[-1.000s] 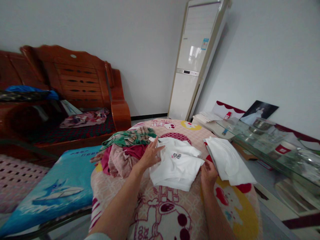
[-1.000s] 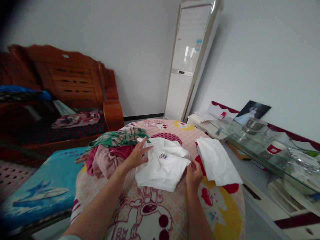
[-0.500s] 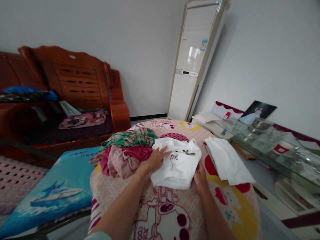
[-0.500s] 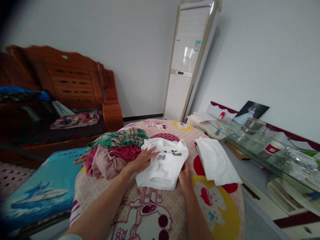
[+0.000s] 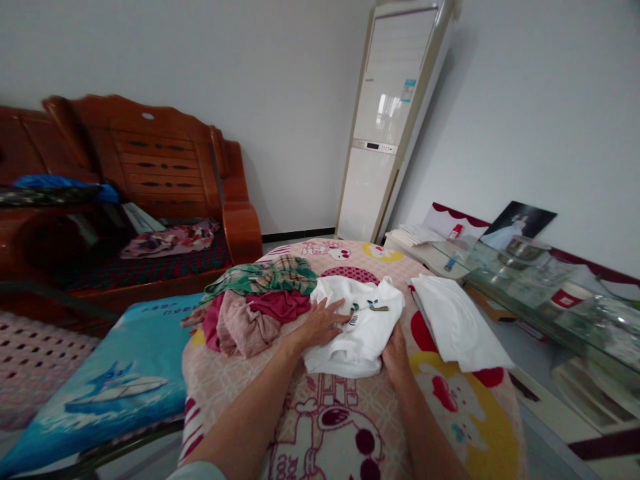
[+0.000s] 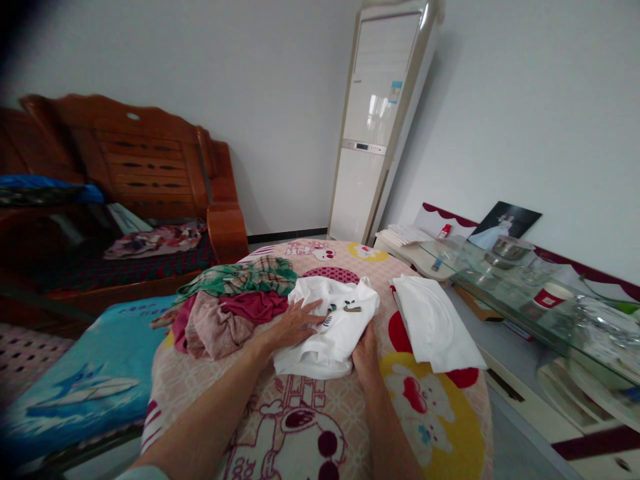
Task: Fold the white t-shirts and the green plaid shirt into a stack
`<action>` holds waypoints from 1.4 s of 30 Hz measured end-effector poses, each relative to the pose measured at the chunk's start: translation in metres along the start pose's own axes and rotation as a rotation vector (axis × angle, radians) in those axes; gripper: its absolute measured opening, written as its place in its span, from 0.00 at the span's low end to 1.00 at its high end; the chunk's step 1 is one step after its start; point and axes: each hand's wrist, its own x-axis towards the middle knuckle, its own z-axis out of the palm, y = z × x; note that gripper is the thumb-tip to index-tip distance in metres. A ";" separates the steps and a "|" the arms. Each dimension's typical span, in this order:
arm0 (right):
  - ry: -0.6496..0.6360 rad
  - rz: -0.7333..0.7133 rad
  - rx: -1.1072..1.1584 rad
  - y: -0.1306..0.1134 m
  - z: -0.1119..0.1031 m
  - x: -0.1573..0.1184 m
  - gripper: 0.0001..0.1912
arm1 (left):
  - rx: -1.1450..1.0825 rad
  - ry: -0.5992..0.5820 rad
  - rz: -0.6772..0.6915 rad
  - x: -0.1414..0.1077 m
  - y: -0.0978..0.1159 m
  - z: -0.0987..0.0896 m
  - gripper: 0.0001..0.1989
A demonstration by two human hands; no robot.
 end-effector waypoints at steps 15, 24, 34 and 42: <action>0.410 0.170 -0.230 -0.008 -0.047 0.010 0.17 | -0.013 0.247 -0.144 0.007 0.002 0.015 0.29; 0.589 0.029 -0.282 -0.013 -0.085 0.013 0.15 | 0.033 0.296 -0.227 0.012 -0.007 0.014 0.30; 0.037 -0.062 -0.266 -0.024 -0.056 0.017 0.29 | 0.087 0.303 -0.228 0.012 0.002 0.009 0.14; 0.181 0.028 -0.101 -0.022 -0.061 0.016 0.16 | -0.301 0.416 -0.185 0.007 -0.013 -0.005 0.18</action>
